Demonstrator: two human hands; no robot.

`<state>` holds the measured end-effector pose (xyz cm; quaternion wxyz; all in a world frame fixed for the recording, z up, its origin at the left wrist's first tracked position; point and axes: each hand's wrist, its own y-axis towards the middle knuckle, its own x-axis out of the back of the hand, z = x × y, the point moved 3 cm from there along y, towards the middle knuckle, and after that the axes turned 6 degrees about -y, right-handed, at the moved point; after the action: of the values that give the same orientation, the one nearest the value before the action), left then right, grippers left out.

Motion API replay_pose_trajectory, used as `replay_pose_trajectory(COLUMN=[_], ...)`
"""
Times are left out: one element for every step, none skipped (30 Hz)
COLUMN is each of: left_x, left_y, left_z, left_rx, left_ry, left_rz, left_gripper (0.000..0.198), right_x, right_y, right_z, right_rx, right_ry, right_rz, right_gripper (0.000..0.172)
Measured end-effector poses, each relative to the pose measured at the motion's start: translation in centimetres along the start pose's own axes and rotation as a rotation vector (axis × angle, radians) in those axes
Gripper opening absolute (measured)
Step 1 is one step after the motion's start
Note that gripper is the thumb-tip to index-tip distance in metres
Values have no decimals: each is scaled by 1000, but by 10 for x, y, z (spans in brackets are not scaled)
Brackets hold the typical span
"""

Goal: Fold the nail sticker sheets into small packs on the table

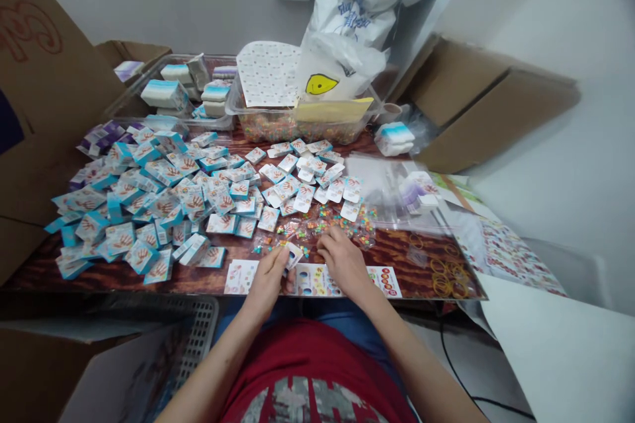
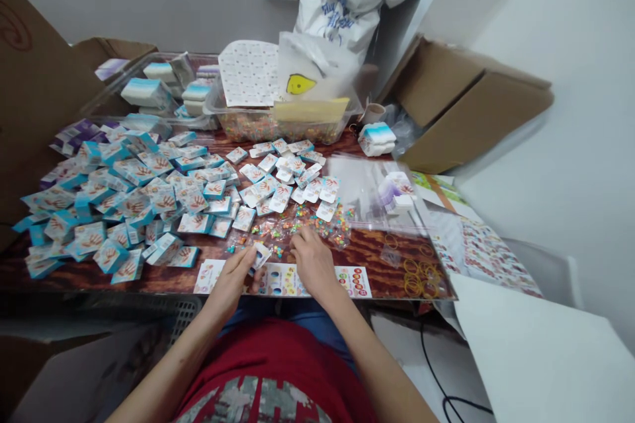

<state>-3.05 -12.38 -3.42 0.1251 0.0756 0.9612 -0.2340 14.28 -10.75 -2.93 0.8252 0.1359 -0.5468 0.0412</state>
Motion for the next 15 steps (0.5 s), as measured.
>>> replay_pose_trajectory(left_x=[0,0,-1,-2,-4,-7,-9,-12,-15,-18,-20,-21,-22,-23,-23], left_y=[0,0,1,1,2,2,3,3,4,5,5,6,6,6,5], left_z=[0,0,1,2,4,5,7,9,10,10,10,10,10,9,8], left_rx=[-6,-12,-14,-10,-3,8,24,39,51,61,69,79,89,97,103], left_ry=[17,41,70,98,120,132,130,113,82,39,-9,-52,-85,-104,-115], left_rz=[0,9,26,47,69,89,104,113,116,111,100,87,80,85,100], left_gripper=[47,48,49,50,51,51,52,52,53,54,54,55,57,58,58], right_x=[5,12,19,26,33,38,42,43,43,40,37,33,28,24,21], right_y=[-1,-1,-2,-3,-3,-4,-4,-5,-6,-7,-8,-9,-10,-11,-11], right_z=[-1,-2,-2,-1,1,5,11,19,26,34,41,45,48,48,46], right_rx=[6,8,8,6,7,18,42,78,121,163,190,194,171,122,57], right_ry=[40,79,113,141,164,183,204,228,255,284,317,356,404,467,551], right_rz=[-65,-134,-199,-257,-302,-331,-345,-342,-324,-295,-262,-232,-204,-178,-147], right_gripper=[16,15,15,14,15,14,14,15,15,16,18,19,19,19,19])
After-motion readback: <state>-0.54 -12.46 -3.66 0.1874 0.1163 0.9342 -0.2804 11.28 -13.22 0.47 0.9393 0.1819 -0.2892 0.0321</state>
